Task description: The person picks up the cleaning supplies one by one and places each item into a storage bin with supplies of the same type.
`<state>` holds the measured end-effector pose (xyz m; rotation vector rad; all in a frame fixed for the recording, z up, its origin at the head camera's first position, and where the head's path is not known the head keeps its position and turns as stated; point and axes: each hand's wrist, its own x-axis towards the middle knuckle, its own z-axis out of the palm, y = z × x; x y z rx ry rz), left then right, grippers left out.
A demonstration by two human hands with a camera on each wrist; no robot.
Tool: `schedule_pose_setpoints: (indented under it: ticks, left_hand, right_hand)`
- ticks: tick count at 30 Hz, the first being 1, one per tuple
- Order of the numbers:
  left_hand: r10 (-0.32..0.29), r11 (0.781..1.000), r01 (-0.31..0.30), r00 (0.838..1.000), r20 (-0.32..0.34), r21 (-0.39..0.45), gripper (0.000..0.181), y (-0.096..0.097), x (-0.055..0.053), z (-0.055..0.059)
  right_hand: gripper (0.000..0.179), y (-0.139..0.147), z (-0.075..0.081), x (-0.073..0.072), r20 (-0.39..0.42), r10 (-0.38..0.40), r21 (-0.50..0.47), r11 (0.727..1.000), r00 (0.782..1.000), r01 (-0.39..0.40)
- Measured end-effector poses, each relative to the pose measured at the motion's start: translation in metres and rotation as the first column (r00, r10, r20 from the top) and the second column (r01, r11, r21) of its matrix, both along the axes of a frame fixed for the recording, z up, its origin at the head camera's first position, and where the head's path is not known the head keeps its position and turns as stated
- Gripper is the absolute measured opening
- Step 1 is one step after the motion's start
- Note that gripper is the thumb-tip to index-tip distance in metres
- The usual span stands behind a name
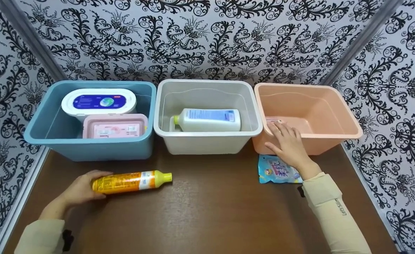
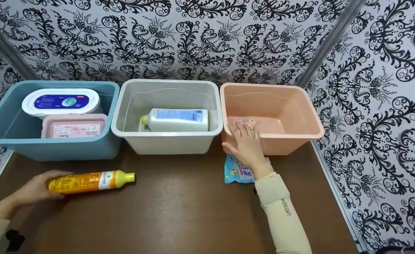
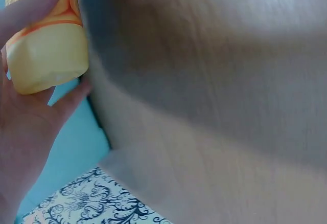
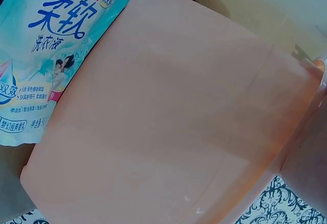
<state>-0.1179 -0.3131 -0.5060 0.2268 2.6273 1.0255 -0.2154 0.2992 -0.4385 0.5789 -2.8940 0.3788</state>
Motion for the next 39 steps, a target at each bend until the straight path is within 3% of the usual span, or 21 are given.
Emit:
schedule_pose_setpoints:
  ticks: [7,16,20,27,35,39]
  left_hand:
    - [0.001,0.998,0.001,1.0,-0.022,0.063,0.062,0.005,0.0,0.017]
    - [-0.008,0.998,0.012,0.998,-0.065,0.066,0.061,0.012,-0.002,0.02]
    - [-0.001,0.994,0.006,0.999,-0.044,0.109,0.06,0.015,-0.003,0.027]
    - [0.075,0.949,-0.079,0.997,0.027,0.305,0.051,0.018,-0.003,0.039]
    - [0.093,0.936,-0.097,0.995,0.027,0.337,0.046,0.018,0.0,0.038]
    - [0.103,0.917,-0.102,0.994,0.018,0.385,0.042,0.018,0.002,0.041]
  right_hand:
    - [0.066,0.001,-0.001,0.001,0.007,-0.013,-0.002,1.0,1.0,0.013]
    - [0.063,0.0,-0.001,0.001,-0.036,-0.009,-0.008,1.0,0.999,0.009]
    - [0.064,0.0,0.0,0.001,-0.048,-0.006,-0.017,1.0,0.999,0.005]
    - [0.063,-0.001,0.001,0.0,-0.041,0.006,-0.022,1.0,0.999,-0.007]
    - [0.065,-0.002,-0.001,-0.001,-0.043,0.002,-0.012,1.0,0.999,-0.003]
    - [0.065,-0.001,-0.001,-0.001,-0.024,-0.011,-0.01,1.0,1.0,0.011]
